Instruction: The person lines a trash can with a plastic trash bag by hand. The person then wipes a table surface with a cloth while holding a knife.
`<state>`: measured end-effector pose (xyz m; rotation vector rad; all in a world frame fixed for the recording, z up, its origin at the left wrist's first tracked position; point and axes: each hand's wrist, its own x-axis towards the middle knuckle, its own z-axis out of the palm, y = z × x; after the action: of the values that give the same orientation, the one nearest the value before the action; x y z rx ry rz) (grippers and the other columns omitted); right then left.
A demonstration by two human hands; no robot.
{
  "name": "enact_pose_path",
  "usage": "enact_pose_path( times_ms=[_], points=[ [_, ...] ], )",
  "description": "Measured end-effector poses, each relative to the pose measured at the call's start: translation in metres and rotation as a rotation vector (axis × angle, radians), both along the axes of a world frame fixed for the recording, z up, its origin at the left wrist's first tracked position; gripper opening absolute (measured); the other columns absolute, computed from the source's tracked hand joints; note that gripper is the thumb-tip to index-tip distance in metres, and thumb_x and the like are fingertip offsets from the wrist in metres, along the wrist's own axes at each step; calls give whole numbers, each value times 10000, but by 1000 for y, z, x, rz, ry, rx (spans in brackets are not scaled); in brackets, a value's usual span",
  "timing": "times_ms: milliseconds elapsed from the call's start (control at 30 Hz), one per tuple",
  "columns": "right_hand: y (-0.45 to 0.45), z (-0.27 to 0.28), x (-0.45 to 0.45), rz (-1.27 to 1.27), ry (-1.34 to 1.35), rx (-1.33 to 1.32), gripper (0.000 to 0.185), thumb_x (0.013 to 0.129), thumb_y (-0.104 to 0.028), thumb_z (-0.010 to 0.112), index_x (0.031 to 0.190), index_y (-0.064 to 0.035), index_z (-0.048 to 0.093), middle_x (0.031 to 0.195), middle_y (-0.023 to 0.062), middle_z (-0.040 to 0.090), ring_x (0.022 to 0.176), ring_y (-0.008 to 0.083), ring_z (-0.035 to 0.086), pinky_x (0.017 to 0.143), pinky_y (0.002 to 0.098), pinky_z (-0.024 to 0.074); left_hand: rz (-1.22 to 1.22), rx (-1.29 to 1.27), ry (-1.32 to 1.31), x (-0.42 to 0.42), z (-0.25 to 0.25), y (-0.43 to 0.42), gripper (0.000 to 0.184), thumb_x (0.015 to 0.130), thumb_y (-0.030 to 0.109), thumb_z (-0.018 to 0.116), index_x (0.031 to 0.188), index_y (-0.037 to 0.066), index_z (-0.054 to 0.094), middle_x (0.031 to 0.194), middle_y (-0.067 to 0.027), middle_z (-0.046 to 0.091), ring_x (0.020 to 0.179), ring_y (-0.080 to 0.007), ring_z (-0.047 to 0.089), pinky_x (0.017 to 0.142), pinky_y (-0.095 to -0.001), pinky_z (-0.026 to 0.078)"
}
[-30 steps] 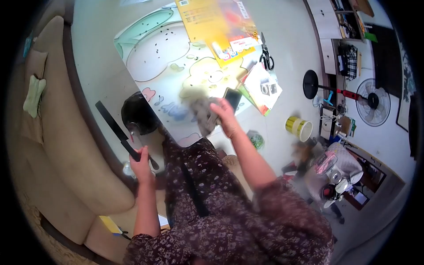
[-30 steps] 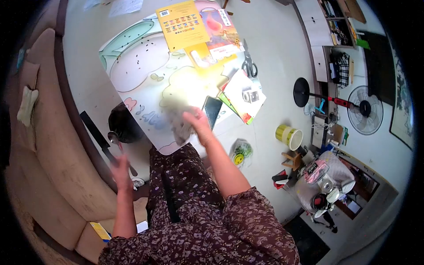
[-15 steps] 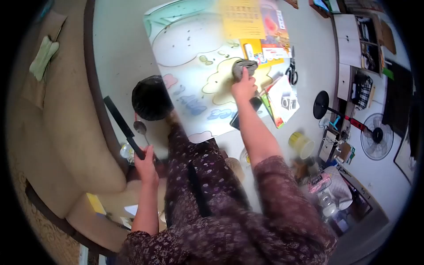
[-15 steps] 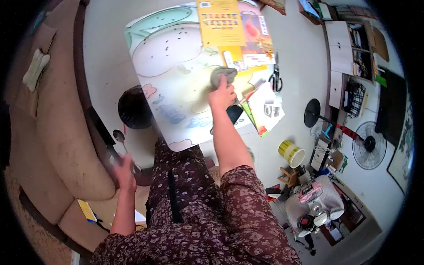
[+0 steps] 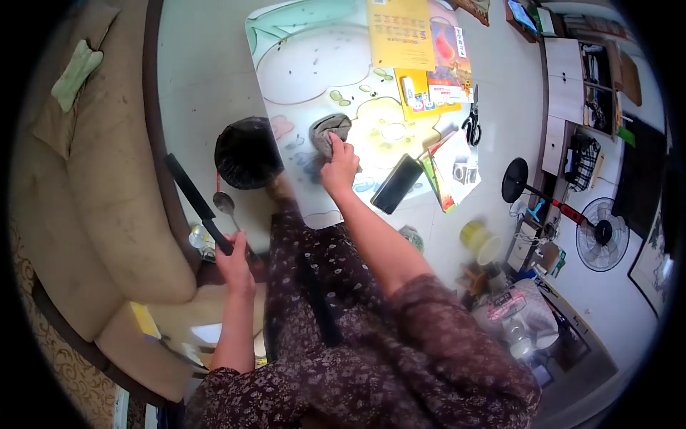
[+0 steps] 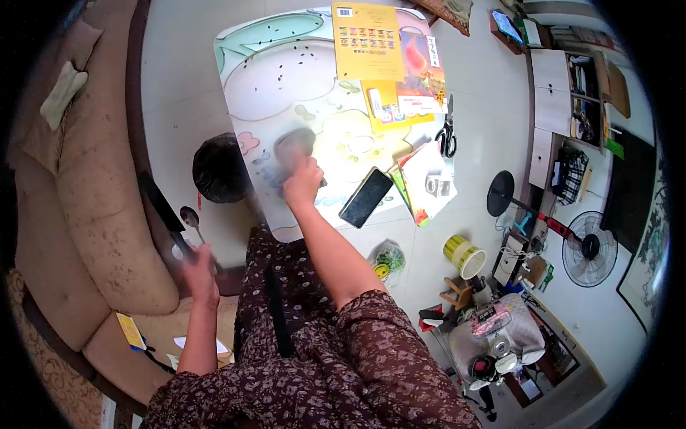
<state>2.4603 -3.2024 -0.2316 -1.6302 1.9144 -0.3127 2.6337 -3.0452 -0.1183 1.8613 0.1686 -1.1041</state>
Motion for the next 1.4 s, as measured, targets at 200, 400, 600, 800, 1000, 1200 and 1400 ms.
enact_pose_path(
  times_ms=[200, 400, 600, 800, 1000, 1200, 1400],
  points=[
    [-22, 13, -70, -140, -20, -129, 626, 636, 20, 501, 1238, -134, 423, 1080, 166, 453, 964, 344, 425, 861, 429, 331, 1, -62, -10, -5, 13, -2, 216, 787, 51, 614, 782, 101, 404, 707, 40, 442, 626, -48, 407, 579, -196, 341],
    [-39, 4, -95, -125, 204, 287, 635, 691, -89, 586, 1270, -211, 355, 1114, 150, 420, 971, 369, 425, 869, 420, 354, 99, -52, -58, -14, 18, 5, 204, 787, 34, 612, 856, 88, 428, 754, 38, 451, 672, -51, 438, 615, -196, 370],
    [-38, 3, -97, -51, 271, 301, 651, 733, -145, 595, 1300, -235, 288, 1136, 189, 427, 991, 407, 467, 858, 446, 387, 95, -18, -140, -28, 33, 21, 198, 790, 33, 609, 871, 86, 437, 775, 32, 456, 697, -58, 455, 628, -199, 380],
    [-46, 9, -99, -50, 238, 381, 641, 729, -175, 612, 1290, -258, 311, 1157, 186, 397, 1030, 388, 436, 867, 451, 386, 113, -18, -95, -46, 52, 17, 186, 789, 46, 612, 878, 75, 452, 765, 26, 460, 681, -64, 455, 617, -203, 383],
    [-40, 22, -83, -132, 393, 423, 649, 736, -210, 616, 1296, -315, 304, 1194, 172, 360, 1071, 371, 391, 880, 449, 381, 19, -2, -122, -39, 46, 32, 184, 788, 48, 613, 890, 62, 462, 785, 12, 484, 701, -75, 472, 636, -213, 398],
    [-34, 24, -75, -140, 380, 381, 679, 741, -239, 612, 1326, -220, 266, 1149, 211, 406, 1050, 379, 411, 886, 443, 368, 49, -26, -61, -14, 32, 39, 186, 781, 40, 620, 882, 60, 465, 800, 3, 498, 729, -81, 482, 661, -215, 403],
    [-7, 5, -52, -300, 340, 381, 700, 745, -218, 614, 1331, -204, 230, 1148, 231, 378, 1017, 397, 397, 900, 453, 325, -57, 89, -59, 43, 12, 34, 200, 783, 51, 624, 893, 64, 459, 826, -2, 507, 754, -93, 489, 695, -230, 401]
  ],
)
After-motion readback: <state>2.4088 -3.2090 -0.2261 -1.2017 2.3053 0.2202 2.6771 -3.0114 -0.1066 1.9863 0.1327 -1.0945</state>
